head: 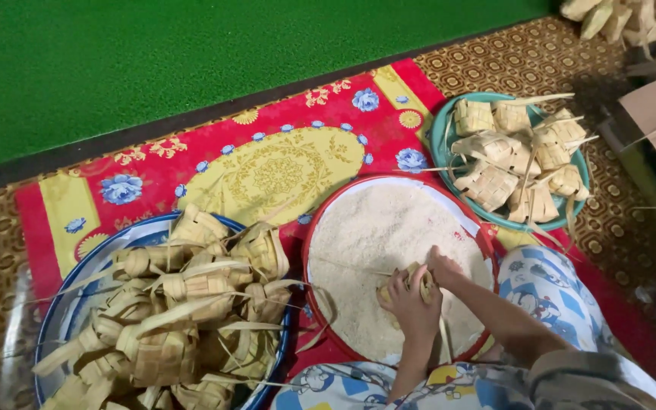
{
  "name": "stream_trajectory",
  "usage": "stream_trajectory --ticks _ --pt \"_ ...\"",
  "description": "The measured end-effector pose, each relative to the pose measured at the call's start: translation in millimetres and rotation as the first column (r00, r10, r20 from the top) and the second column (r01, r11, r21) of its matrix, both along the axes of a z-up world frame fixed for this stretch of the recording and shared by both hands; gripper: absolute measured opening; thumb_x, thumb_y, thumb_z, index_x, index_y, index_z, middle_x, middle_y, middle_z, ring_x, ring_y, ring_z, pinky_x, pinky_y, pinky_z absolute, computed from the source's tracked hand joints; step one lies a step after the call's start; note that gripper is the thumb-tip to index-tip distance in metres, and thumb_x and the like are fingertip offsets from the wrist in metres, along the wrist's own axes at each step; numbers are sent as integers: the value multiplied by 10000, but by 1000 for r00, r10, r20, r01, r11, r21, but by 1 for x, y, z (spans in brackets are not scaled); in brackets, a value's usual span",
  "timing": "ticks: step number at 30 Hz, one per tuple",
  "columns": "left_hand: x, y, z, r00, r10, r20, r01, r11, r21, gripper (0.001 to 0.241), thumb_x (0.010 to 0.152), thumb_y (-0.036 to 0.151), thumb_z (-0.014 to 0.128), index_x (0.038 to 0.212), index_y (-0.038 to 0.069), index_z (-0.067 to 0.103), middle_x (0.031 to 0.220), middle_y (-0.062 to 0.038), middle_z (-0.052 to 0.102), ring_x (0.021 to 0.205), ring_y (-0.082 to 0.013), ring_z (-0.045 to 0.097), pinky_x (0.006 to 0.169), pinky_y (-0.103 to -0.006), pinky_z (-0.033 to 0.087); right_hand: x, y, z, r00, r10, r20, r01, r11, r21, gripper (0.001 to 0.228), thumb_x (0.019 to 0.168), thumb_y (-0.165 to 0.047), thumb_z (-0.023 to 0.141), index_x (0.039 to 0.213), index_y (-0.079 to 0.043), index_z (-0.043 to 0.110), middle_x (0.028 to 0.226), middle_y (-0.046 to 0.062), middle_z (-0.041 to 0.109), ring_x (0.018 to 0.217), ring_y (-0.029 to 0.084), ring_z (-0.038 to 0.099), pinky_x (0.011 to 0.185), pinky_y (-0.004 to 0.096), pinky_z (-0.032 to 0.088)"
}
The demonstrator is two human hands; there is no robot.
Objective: Filling woven palm leaf pouches with rice for making ketupat
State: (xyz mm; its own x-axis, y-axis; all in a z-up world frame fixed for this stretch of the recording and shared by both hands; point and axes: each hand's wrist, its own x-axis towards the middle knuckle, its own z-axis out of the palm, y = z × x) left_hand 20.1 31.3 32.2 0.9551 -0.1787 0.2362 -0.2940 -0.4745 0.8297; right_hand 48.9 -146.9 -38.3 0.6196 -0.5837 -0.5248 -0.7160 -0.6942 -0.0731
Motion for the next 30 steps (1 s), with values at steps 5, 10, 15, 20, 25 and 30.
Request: stream_trajectory --ticks 5,10,15,20,25,30 --pt "2 3 15 990 -22 -140 18 999 -28 309 858 386 613 1138 350 738 1234 -41 646 1301 -286 483 1046 -680 149 -4 -7 -4 999 29 -30 -27 996 79 259 982 -228 421 1194 -111 330 1014 189 682 936 380 685 796 488 535" --pt "3 1 26 967 -81 -243 73 997 -39 347 867 443 575 1172 364 720 1350 -42 588 1379 -272 407 1079 -671 99 -5 -6 7 999 -26 -28 29 994 109 307 972 -222 499 1215 -129 337 981 163 680 889 365 685 742 474 528" --pt "2 4 6 953 -137 -271 115 989 -94 416 826 376 668 1240 343 694 1423 -73 538 1396 -314 383 1095 -628 205 -8 -10 3 998 -52 -29 53 997 59 539 942 -343 550 1405 -192 319 1183 178 674 1108 407 674 931 525 514" --pt "0 5 -15 959 -180 -221 160 981 -107 489 870 371 661 1343 256 614 1356 -149 517 1415 -363 372 1140 -678 67 -18 -36 -5 982 -157 109 107 923 369 629 931 -572 517 1420 -199 388 1280 242 676 1259 426 629 1036 559 498" --pt "-10 2 12 967 -121 -224 105 991 -85 473 914 317 668 1379 291 584 1358 -142 516 1436 -362 371 1163 -678 43 -27 -58 -19 964 -138 227 -18 818 575 739 957 -512 574 1535 -91 387 1480 297 496 1398 458 469 1138 585 382" --pt "-20 -5 -14 964 -68 -258 35 991 -129 399 1015 295 592 1412 328 566 1434 -172 469 1482 -375 333 1186 -671 -26 -45 -49 27 842 -71 535 -243 835 493 335 1057 -144 532 1385 -109 589 1335 164 627 1299 352 580 1079 489 479"
